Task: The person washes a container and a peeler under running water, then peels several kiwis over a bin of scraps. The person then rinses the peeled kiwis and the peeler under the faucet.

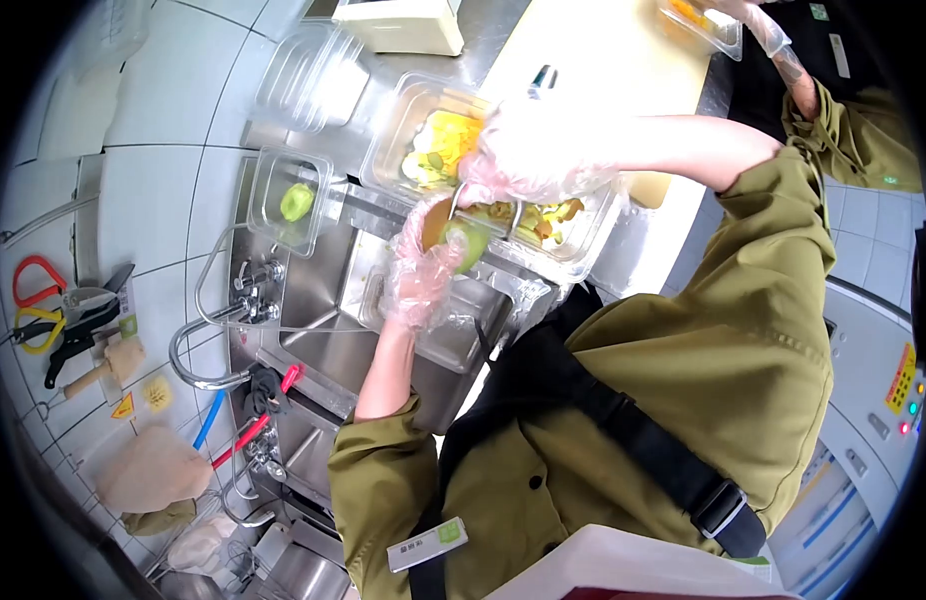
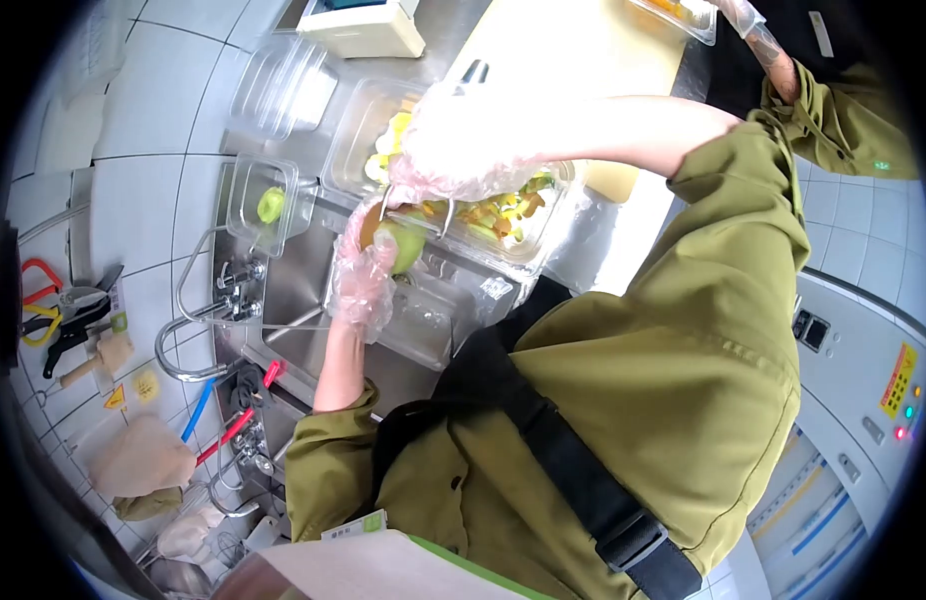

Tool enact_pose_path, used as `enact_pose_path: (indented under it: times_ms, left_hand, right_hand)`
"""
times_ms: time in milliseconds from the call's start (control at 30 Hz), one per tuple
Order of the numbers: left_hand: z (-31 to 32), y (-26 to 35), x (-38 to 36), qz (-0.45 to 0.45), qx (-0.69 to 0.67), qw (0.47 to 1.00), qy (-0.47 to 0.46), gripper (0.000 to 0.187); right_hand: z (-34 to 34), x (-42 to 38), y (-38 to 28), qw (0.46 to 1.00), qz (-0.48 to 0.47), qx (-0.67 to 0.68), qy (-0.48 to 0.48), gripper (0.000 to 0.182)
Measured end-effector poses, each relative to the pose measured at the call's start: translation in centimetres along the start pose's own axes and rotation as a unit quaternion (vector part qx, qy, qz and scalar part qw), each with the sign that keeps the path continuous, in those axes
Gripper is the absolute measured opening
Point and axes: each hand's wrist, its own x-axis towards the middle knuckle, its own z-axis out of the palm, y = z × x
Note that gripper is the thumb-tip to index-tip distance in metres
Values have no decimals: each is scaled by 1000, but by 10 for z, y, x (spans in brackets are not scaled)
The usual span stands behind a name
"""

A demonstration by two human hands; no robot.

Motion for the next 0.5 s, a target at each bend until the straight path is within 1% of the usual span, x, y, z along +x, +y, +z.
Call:
enact_pose_path:
  times_ms: [33, 67, 100, 133, 167, 200, 233, 267, 300, 333, 367, 400, 433, 467, 500]
  left_hand:
    - [-2, 3, -2, -10, 19, 1000, -8, 44]
    - [-5, 5, -5, -19, 39, 999, -12, 43]
    - [-10, -2, -13, 26, -64, 997, -42, 44]
    - [-10, -1, -15, -9, -109, 994, -30, 46]
    - [-6, 0, -14, -36, -159, 987, -14, 48]
    - [0, -1, -14, -65, -212, 975, 3, 50]
    - [-4, -19, -9, -81, -249, 965, -20, 53]
    - [2, -17, -5, -99, -271, 957, 35, 51]
    - [13, -14, 0, -115, -294, 944, 90, 49]
    - [23, -9, -1, -137, -317, 927, 145, 47]
    - [28, 2, -1, -129, -313, 933, 119, 44]
    - [25, 1, -1, -133, -338, 929, 78, 44]
    - [19, -2, -3, -137, -362, 921, 39, 45]
    - [15, -3, -8, -144, -384, 912, 1, 46]
    - [25, 8, -12, -164, -419, 889, 83, 46]
  right_hand:
    - [-1, 0, -5, 1000, -6, 21, 8, 38]
    - [17, -6, 20, 1000, 14, 14, -1, 38]
    - [48, -14, 68, 999, 32, 5, -10, 38]
    - [68, -17, 91, 998, 53, 1, -14, 37]
    - [42, -14, 55, 983, 171, 4, -63, 36]
    - [16, -11, 23, 984, 168, 6, -51, 36]
    - [-2, -10, -9, 984, 172, 16, -37, 36]
    - [-13, -8, -20, 984, 173, 20, -17, 36]
    - [-8, -4, -18, 995, 94, -14, -23, 38]
    - [-8, -6, -20, 993, 115, 16, -30, 37]
    - [-21, -2, -33, 989, 135, 47, -39, 37]
    - [-28, 1, -39, 984, 154, 75, -46, 37]
    - [-9, -15, -15, 981, -22, 152, 117, 27]
    - [11, -23, 7, 988, 6, 121, 100, 29]
    - [16, -22, 15, 992, 33, 87, 86, 32]
